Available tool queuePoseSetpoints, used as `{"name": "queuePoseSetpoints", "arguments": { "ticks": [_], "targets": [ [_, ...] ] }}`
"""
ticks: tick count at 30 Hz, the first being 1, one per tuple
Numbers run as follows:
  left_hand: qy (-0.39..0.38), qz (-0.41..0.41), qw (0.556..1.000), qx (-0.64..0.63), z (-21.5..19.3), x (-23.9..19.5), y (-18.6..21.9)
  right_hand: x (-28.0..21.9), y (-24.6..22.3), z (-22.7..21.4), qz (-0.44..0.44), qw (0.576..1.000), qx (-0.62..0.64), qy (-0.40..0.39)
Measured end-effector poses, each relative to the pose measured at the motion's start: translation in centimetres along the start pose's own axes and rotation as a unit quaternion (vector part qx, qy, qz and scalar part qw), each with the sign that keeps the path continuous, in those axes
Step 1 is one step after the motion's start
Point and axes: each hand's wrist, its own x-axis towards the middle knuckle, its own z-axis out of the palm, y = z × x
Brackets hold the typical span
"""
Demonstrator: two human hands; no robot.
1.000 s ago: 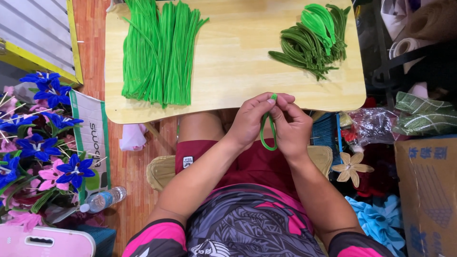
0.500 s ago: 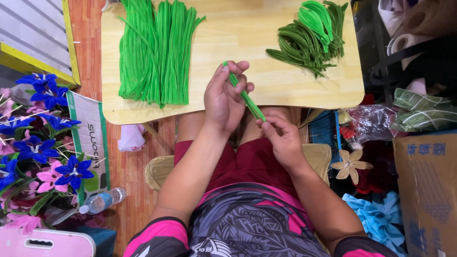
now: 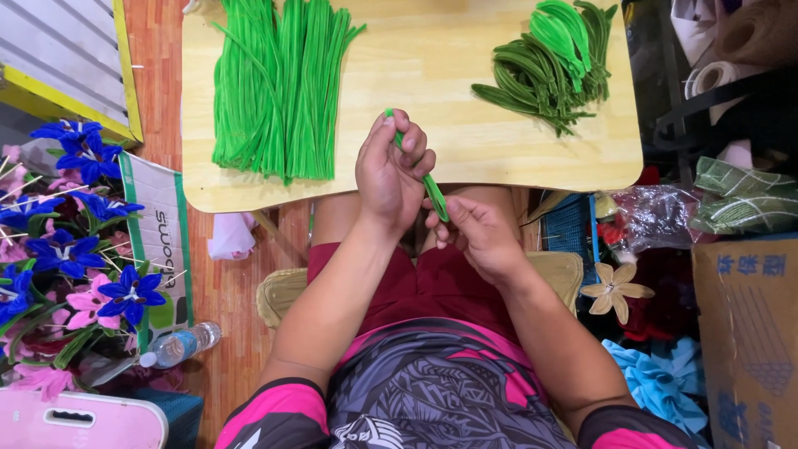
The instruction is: The person repeatedly picks up green pipe cleaners, folds them in half, and twists the ends to form small leaf shapes. They place the finished leaves on a pile on the right side of the table.
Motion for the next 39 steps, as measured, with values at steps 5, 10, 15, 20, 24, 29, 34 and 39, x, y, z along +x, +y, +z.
{"name": "queuePoseSetpoints", "arguments": {
  "ticks": [5,10,15,20,24,29,34,39],
  "targets": [
    [0.007,0.004,1.0,0.007,-0.9,0.0,-0.1,-0.1,-0.8,0.3,-0.037,0.991,-0.112,-0.057],
    [0.014,0.002,1.0,0.007,-1.6,-0.1,0.2,0.7,0.6,-0.7,-0.052,0.986,-0.149,-0.057],
    [0.034,-0.005,0.999,0.006,-3.1,0.3,0.9,2.0,1.6,-2.0,-0.023,0.984,-0.168,-0.057],
    [0.064,0.041,0.997,0.029,-3.6,0.8,2.9,3.4,1.6,-1.8,-0.029,0.974,-0.22,-0.05],
    [0.085,0.358,0.829,0.42,-5.9,1.3,6.2,4.1,-2.5,1.3,-0.026,0.906,-0.421,-0.014],
    [-0.149,0.383,0.417,0.811,-7.7,0.5,8.5,8.6,-3.3,2.6,-0.124,0.861,-0.487,-0.074],
    [-0.162,0.297,0.387,0.858,-13.6,1.6,9.2,13.0,-2.7,6.6,-0.112,0.853,-0.491,-0.139],
    [0.037,0.334,0.632,0.698,-14.2,1.8,12.8,18.8,1.5,8.9,-0.14,0.85,-0.5,-0.087]
  ]
}}
